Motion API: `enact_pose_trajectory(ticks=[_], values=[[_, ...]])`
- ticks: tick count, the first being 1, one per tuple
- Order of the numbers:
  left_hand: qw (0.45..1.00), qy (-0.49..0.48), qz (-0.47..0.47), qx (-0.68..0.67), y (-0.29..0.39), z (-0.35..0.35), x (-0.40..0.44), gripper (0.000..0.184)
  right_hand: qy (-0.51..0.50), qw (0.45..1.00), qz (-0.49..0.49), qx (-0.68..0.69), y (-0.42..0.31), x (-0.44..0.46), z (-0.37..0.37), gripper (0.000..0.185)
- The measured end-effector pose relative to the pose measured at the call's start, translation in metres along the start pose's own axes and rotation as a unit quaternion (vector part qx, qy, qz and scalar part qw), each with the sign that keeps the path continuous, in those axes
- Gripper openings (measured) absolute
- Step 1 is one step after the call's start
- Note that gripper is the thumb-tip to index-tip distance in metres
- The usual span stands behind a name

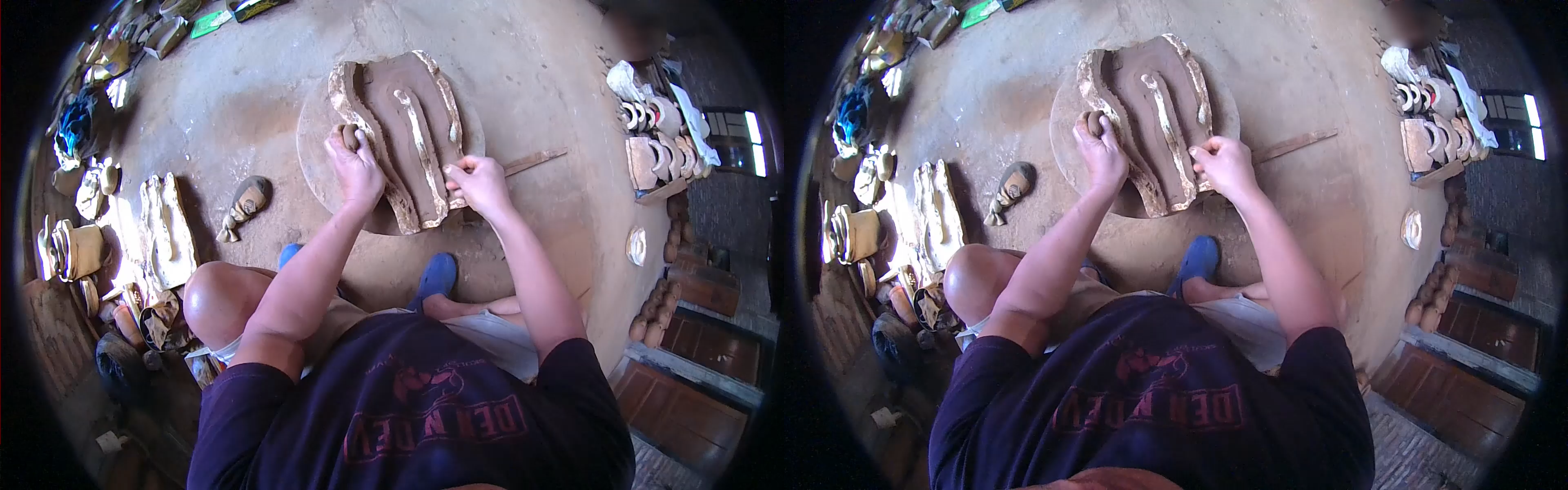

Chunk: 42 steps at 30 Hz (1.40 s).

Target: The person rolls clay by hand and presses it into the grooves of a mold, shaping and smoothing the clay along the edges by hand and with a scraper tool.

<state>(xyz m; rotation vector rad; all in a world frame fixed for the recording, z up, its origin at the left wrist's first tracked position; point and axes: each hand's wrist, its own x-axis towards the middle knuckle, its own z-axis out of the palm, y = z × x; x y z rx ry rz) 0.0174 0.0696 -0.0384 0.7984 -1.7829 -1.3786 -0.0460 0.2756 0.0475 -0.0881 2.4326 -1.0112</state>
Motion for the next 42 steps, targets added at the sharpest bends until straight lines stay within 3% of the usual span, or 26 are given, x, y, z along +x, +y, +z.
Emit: enact_pose_trajectory(ticks=[3,4,7,8,11,23,26,28,29,30,34,35,36,37,38,40,41,42], values=[[1.0,0.0,0.009,0.011,-0.003,0.0,-0.003,0.032,0.043,0.993,-0.075,0.083,-0.003,0.023,0.014,0.02],[1.0,0.0,0.003,0.01,-0.002,0.001,-0.005,0.031,0.025,0.995,-0.061,0.071,-0.006,0.03,0.011,0.02],[1.0,0.011,-0.013,-0.001,0.002,0.001,-0.009,0.03,0.001,0.996,0.001,-0.089,-0.026,0.023,0.008,0.023],[1.0,0.016,-0.017,-0.007,0.004,0.001,-0.009,0.03,0.034,0.984,-0.065,-0.163,-0.019,0.021,0.008,0.025],[1.0,0.007,-0.029,0.004,0.006,0.001,-0.01,0.03,0.051,0.978,-0.073,-0.188,-0.008,0.006,0.011,0.026],[0.999,-0.004,-0.016,0.031,0.004,0.0,-0.006,0.033,0.192,0.963,-0.135,-0.129,0.026,-0.05,0.038,0.027],[1.0,0.002,-0.015,0.003,-0.002,0.003,0.001,0.032,0.154,0.972,-0.091,-0.151,0.026,-0.061,0.034,0.027],[1.0,-0.014,0.011,0.017,-0.007,0.001,0.009,0.029,0.045,0.993,0.045,0.098,0.03,-0.075,0.02,0.024],[0.999,-0.02,0.022,0.025,-0.01,-0.001,0.013,0.028,-0.015,0.969,0.112,0.219,0.031,-0.084,0.015,0.022],[0.997,-0.024,0.05,0.049,-0.01,-0.004,0.017,0.026,-0.012,0.952,0.127,0.278,0.012,-0.101,0.007,0.017],[0.974,-0.069,0.171,0.13,0.035,-0.022,0.024,0.016,0.03,0.924,0.086,0.372,0.026,-0.122,0.002,0.011],[0.965,-0.084,0.203,0.143,0.051,-0.025,0.018,0.013,0.039,0.924,0.038,0.38,0.022,-0.125,0.001,0.011],[0.961,-0.121,0.249,0.014,0.057,-0.021,0.007,0.008,0.047,0.921,-0.009,0.386,0.018,-0.128,0.001,0.012],[0.95,-0.206,0.227,-0.06,0.065,-0.018,-0.011,0.008,0.055,0.917,-0.056,0.391,0.016,-0.129,0.002,0.013],[0.939,-0.313,0.128,-0.058,0.085,-0.021,-0.034,0.016,0.063,0.914,-0.094,0.39,0.017,-0.129,0.002,0.021],[0.85,-0.502,-0.076,-0.143,0.102,-0.027,-0.066,0.035,0.08,0.93,-0.156,0.323,0.009,-0.131,0.004,0.028],[0.779,-0.577,-0.163,-0.185,0.103,-0.03,-0.077,0.043,0.075,0.952,-0.198,0.222,0.005,-0.133,-0.002,0.032],[0.763,-0.593,-0.184,-0.179,0.103,-0.034,-0.081,0.053,0.08,0.96,-0.242,0.116,0.001,-0.135,-0.008,0.036]])
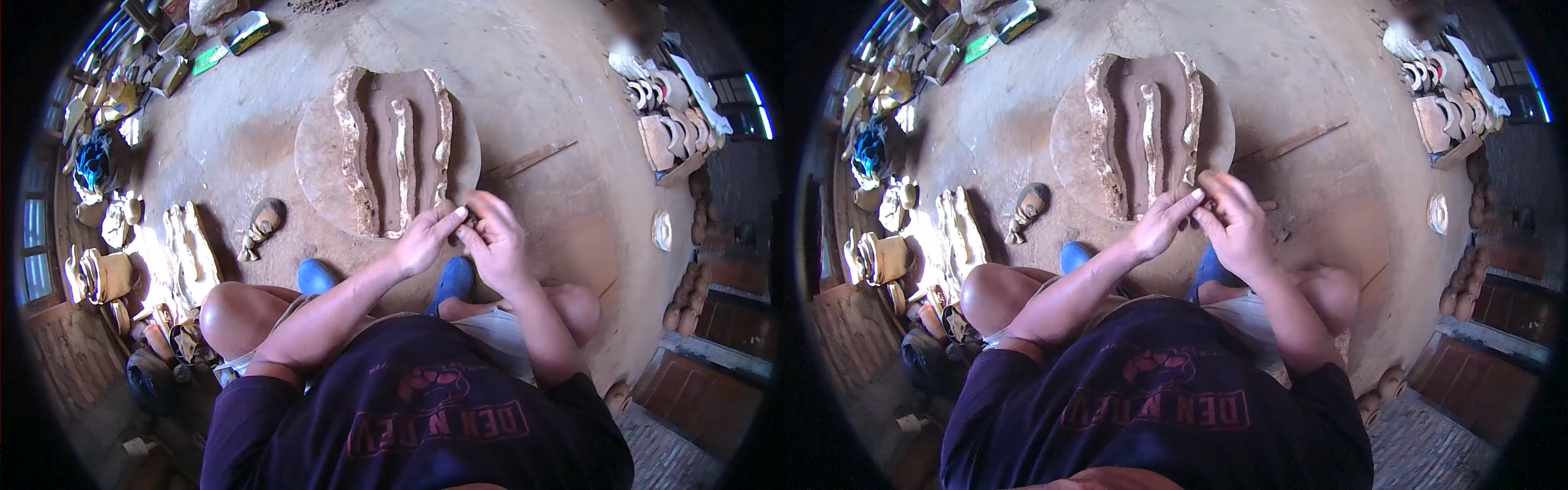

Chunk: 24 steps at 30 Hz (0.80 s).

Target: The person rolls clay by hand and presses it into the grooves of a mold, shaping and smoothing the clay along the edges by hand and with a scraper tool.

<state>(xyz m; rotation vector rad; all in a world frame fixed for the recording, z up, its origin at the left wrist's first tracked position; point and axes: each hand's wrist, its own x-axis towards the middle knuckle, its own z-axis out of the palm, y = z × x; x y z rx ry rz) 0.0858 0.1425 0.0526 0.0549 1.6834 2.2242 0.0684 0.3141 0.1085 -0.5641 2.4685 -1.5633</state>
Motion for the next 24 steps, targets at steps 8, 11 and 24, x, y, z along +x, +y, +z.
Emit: enact_pose_trajectory(ticks=[8,11,24], values=[[0.981,-0.069,-0.177,-0.02,-0.013,-0.001,-0.017,0.086,-0.045,0.994,0.007,-0.101,0.032,-0.006,-0.011,0.018],[0.97,0.097,-0.151,0.162,-0.069,-0.01,-0.016,0.09,0.017,0.956,0.201,0.212,0.026,-0.001,-0.02,0.019],[0.913,0.383,-0.122,0.061,-0.052,-0.045,-0.066,0.067,-0.034,0.945,0.258,0.197,0.003,0.045,-0.053,0.016]])
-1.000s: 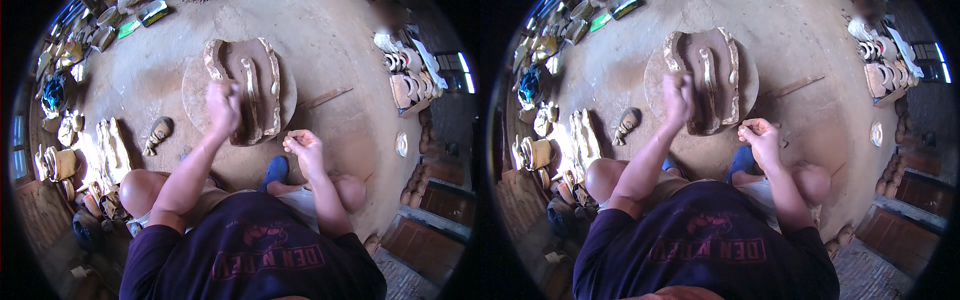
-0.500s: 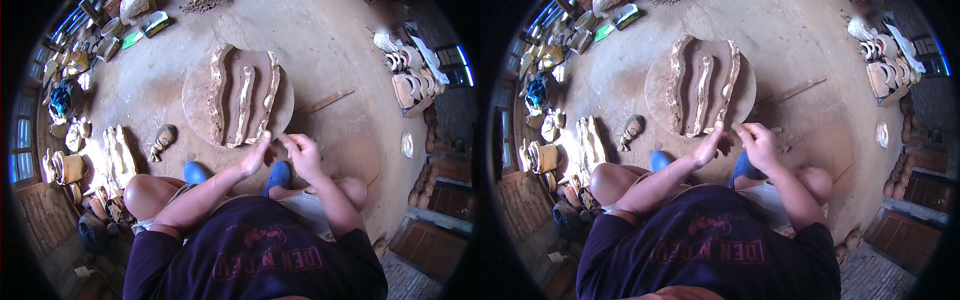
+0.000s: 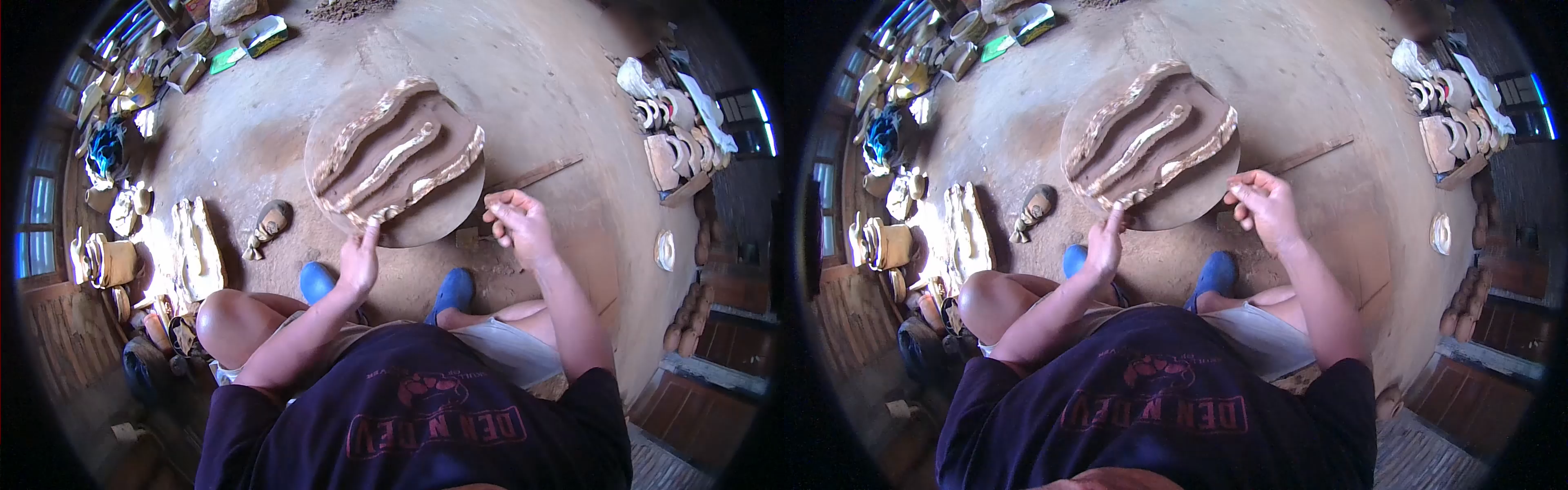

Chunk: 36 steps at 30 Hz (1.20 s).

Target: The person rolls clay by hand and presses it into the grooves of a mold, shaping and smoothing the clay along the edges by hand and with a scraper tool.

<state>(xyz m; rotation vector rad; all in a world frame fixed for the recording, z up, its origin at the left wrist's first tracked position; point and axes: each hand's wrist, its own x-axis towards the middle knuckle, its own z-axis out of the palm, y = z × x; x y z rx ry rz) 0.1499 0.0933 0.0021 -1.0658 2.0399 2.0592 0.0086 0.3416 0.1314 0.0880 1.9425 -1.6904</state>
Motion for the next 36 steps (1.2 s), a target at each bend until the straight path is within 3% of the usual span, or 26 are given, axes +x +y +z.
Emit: enact_pose_trajectory(ticks=[3,4,5,6,7,10,11,15,20,24,28,31,36], values=[[0.997,0.043,0.018,-0.06,0.016,-0.009,0.006,0.064,-0.026,0.996,-0.049,-0.076,-0.012,0.025,-0.001,0.015],[0.988,0.109,0.109,-0.004,0.003,-0.001,0.022,0.062,-0.032,0.986,-0.079,-0.144,-0.018,0.035,0.005,0.019],[0.962,0.182,0.197,0.051,-0.012,0.006,0.039,0.061,-0.067,0.94,-0.192,-0.276,-0.032,0.053,0.022,0.024],[0.964,0.144,0.224,-0.008,-0.012,0.012,0.043,0.062,-0.081,0.918,-0.189,-0.339,-0.045,0.062,0.036,0.023],[0.97,0.12,0.209,0.033,0.0,0.014,0.038,0.06,-0.094,0.892,-0.185,-0.402,-0.055,0.07,0.049,0.025],[0.973,0.022,0.208,-0.097,0.005,0.04,0.035,0.062,-0.134,0.766,-0.379,-0.502,-0.056,0.115,0.081,0.03],[0.964,-0.01,0.209,-0.164,-0.003,0.049,0.038,0.062,-0.159,0.75,-0.348,-0.539,-0.059,0.128,0.091,0.034],[0.965,0.071,0.252,0.012,-0.018,0.058,0.045,0.068,-0.233,0.689,-0.241,-0.642,-0.074,0.175,0.125,0.056],[0.957,0.14,0.253,0.029,-0.008,0.037,0.071,0.061,-0.247,0.61,-0.168,-0.734,-0.081,0.222,0.144,0.076],[0.954,0.16,0.253,0.015,-0.008,0.018,0.098,0.05,-0.258,0.605,-0.133,-0.742,-0.081,0.215,0.142,0.078],[0.963,0.133,0.235,0.016,0.011,-0.003,0.101,0.045,-0.265,0.672,-0.121,-0.681,-0.075,0.197,0.126,0.082],[0.965,0.127,0.229,0.025,0.011,-0.012,0.111,0.042,-0.27,0.702,-0.053,-0.657,-0.078,0.179,0.128,0.082],[0.964,0.1,0.248,0.002,0.015,-0.023,0.126,0.04,-0.266,0.697,-0.055,-0.664,-0.074,0.156,0.137,0.082]])
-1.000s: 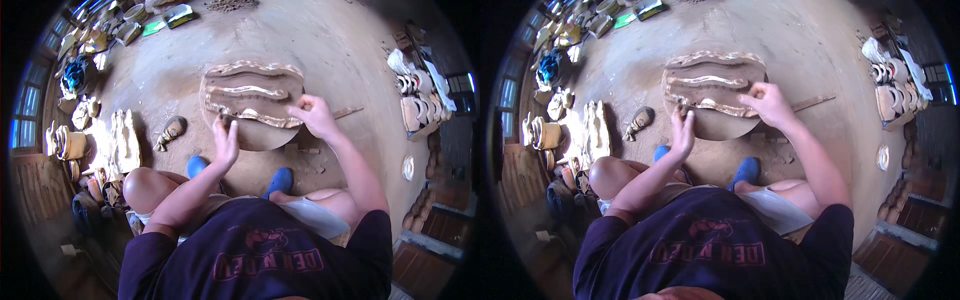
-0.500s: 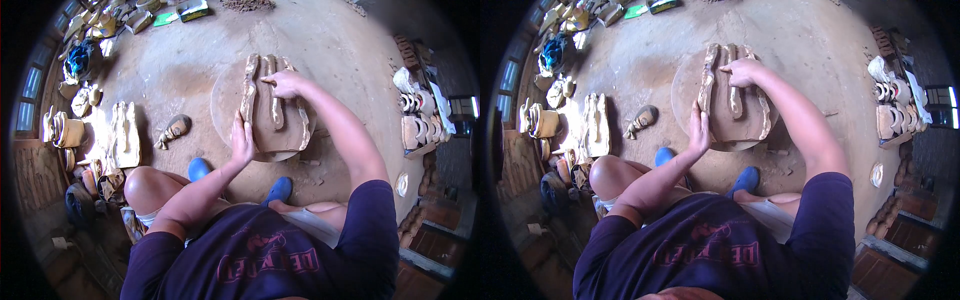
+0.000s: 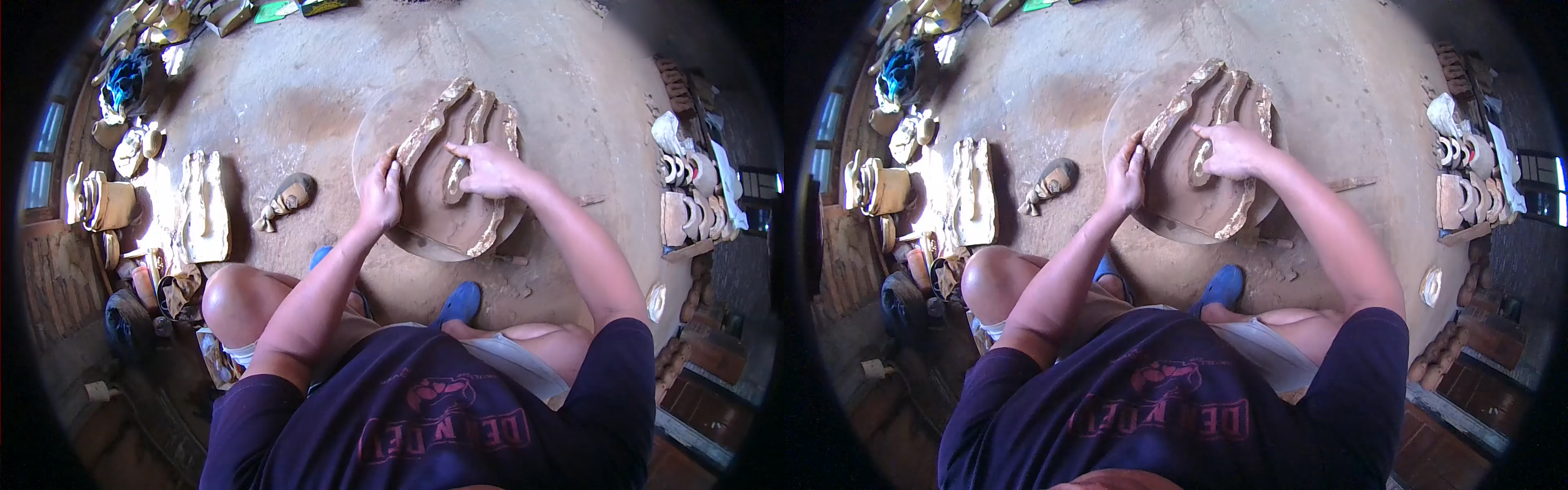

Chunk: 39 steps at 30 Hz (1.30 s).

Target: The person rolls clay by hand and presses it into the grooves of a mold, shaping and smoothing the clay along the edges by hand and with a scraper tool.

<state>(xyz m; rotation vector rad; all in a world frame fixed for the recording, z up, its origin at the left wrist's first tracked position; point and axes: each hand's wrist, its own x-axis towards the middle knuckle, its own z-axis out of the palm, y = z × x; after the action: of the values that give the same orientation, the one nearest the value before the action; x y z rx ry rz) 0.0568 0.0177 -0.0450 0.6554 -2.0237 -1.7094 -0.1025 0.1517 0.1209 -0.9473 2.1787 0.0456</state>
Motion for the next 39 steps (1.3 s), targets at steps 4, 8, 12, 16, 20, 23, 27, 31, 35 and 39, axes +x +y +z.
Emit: enact_pose_trajectory(ticks=[4,8,12,16,20,23,27,31,35,39], values=[[1.0,-0.019,-0.006,0.005,0.007,-0.009,0.009,0.038,0.022,0.998,-0.063,-0.022,-0.009,-0.002,0.02,0.081],[0.997,-0.046,-0.056,-0.019,0.0,-0.011,0.017,0.038,-0.027,0.995,-0.068,-0.064,-0.024,-0.006,0.024,0.078],[0.997,-0.051,-0.056,-0.016,0.003,-0.014,0.022,0.038,-0.054,0.98,-0.092,-0.17,-0.037,-0.018,0.026,0.076],[0.998,-0.051,-0.038,-0.019,-0.007,-0.013,0.027,0.037,-0.106,0.942,-0.146,-0.283,-0.031,-0.025,0.029,0.072],[0.998,-0.036,0.013,0.052,0.01,-0.017,0.022,0.035,0.051,0.97,-0.227,-0.067,0.003,-0.062,0.041,0.055],[0.995,-0.016,0.044,0.087,0.008,-0.013,0.017,0.035,0.221,0.944,-0.148,0.193,0.01,-0.088,0.052,0.044],[0.968,0.04,0.148,0.197,0.038,-0.012,0.0,0.039,0.254,0.938,-0.094,0.217,0.006,-0.131,0.076,0.034],[0.992,-0.062,0.086,-0.074,0.101,0.012,-0.046,0.049,0.432,0.861,-0.137,0.231,0.005,-0.138,0.105,0.032],[0.81,-0.087,-0.34,-0.47,0.171,0.029,-0.065,0.056,0.548,0.775,-0.16,0.272,-0.03,-0.126,0.13,0.055],[0.794,-0.246,-0.278,-0.481,0.119,0.035,-0.06,0.037,0.477,0.846,-0.204,0.123,-0.031,-0.15,0.121,0.099]])
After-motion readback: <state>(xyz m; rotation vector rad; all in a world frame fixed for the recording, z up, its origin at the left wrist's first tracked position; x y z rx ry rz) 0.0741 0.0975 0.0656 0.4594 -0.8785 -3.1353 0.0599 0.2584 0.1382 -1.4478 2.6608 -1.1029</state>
